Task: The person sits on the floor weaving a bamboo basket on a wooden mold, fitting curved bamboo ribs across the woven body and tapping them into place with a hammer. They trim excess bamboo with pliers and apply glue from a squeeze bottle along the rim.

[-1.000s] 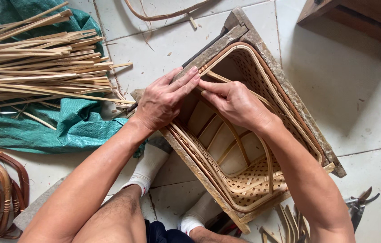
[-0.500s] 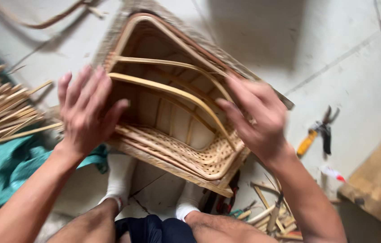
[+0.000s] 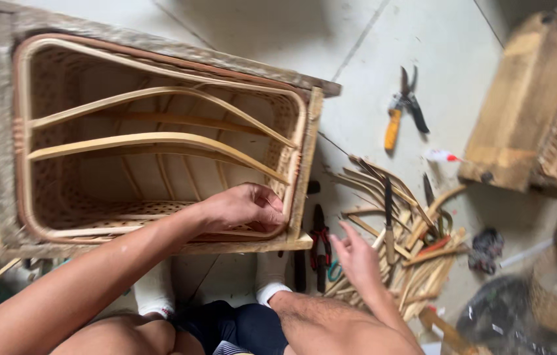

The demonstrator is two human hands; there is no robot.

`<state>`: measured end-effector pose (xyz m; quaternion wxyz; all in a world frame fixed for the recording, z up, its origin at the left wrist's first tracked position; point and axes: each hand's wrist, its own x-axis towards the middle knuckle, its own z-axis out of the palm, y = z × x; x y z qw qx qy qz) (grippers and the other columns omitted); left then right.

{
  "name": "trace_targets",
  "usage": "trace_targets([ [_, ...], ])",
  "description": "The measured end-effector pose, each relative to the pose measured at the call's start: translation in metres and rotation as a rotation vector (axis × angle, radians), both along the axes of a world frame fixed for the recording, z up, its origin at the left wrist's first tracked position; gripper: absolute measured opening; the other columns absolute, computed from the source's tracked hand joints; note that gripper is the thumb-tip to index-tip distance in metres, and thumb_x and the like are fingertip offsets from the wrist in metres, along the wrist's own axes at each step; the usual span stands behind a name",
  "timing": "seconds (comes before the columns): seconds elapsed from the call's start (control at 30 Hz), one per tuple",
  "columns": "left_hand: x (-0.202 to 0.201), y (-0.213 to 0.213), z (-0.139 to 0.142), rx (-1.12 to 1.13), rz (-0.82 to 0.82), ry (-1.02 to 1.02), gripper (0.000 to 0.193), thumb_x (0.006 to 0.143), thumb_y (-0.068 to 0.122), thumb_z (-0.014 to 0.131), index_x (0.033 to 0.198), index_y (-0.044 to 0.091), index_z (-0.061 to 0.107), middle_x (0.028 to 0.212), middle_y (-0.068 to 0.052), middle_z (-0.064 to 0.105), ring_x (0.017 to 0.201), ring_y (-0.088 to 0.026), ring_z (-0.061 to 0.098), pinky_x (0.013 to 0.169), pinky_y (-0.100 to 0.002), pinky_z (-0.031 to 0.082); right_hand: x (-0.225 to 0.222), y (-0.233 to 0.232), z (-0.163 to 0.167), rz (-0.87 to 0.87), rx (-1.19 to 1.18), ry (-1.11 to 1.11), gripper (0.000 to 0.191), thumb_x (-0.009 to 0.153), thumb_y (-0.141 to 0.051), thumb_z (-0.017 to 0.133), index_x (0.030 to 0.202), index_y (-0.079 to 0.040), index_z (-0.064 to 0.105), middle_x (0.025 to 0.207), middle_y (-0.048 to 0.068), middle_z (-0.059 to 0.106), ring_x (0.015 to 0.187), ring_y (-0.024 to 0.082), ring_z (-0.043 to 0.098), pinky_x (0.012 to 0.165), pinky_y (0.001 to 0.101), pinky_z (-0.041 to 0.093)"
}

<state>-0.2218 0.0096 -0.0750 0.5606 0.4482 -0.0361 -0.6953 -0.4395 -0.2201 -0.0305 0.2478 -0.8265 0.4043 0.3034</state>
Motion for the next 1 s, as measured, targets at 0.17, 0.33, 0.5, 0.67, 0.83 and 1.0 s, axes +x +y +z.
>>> trace_targets([
  [0.17,-0.017,-0.022,-0.001,0.134,-0.042,-0.365,0.033,0.085,0.03,0.085,0.076,0.006,0.063,0.067,0.0,0.063,0.061,-0.009,0.055,0.057,-0.027,0.048,-0.045,0.026,-0.036,0.213,-0.216,-0.266,0.053,0.087,-0.021,0.075,0.133,-0.005,0.056,0.109,0.018,0.067,0.099,0.036,0.067,0.081,0.0459,0.055],
  [0.33,-0.02,-0.022,-0.006,0.147,0.028,-0.298,0.035,0.079,0.03,0.087,0.074,0.007,0.061,0.067,-0.001,0.064,0.06,-0.008,0.056,0.055,-0.027,0.048,-0.046,0.028,-0.054,0.222,-0.273,-0.223,0.074,0.074,-0.024,0.082,0.136,-0.003,0.049,0.113,0.024,0.061,0.104,0.042,0.061,0.087,0.0498,0.051],
  [0.5,-0.01,-0.025,0.002,0.191,0.067,-0.22,0.03,0.074,0.023,0.09,0.072,0.004,0.066,0.069,-0.005,0.07,0.059,-0.012,0.064,0.054,-0.028,0.054,-0.053,0.004,-0.059,0.016,-0.098,-0.207,0.06,0.077,-0.023,0.073,0.126,-0.001,0.047,0.106,0.019,0.064,0.084,0.029,0.066,0.072,0.0438,0.055],
  [0.67,0.001,-0.041,0.012,0.208,0.092,-0.057,0.019,0.078,0.016,0.084,0.073,0.003,0.072,0.07,-0.008,0.074,0.06,-0.016,0.07,0.053,-0.031,0.06,-0.074,-0.032,-0.043,-0.287,0.158,-0.1,0.026,0.1,-0.027,0.053,0.09,-0.003,0.057,0.086,0.021,0.055,0.062,0.019,0.051,0.052,0.0341,0.047],
  [0.83,0.007,-0.059,0.012,0.098,0.315,0.08,0.025,0.078,0.01,0.086,0.077,0.004,0.061,0.071,-0.009,0.071,0.06,-0.016,0.068,0.051,-0.031,0.057,-0.064,-0.065,0.013,-0.431,0.072,-0.239,0.03,0.099,-0.029,0.05,0.09,-0.005,0.066,0.083,0.013,0.067,0.06,0.017,0.052,0.053,0.0318,0.043],
  [1.0,0.008,-0.057,0.012,0.013,0.269,0.019,0.025,0.083,0.015,0.083,0.079,0.005,0.06,0.073,-0.006,0.072,0.061,-0.013,0.067,0.055,-0.027,0.056,-0.055,-0.07,0.042,0.013,-0.157,-0.617,0.021,0.098,-0.014,0.059,0.091,0.002,0.069,0.097,0.013,0.061,0.087,0.02,0.059,0.081,0.0325,0.049],
])
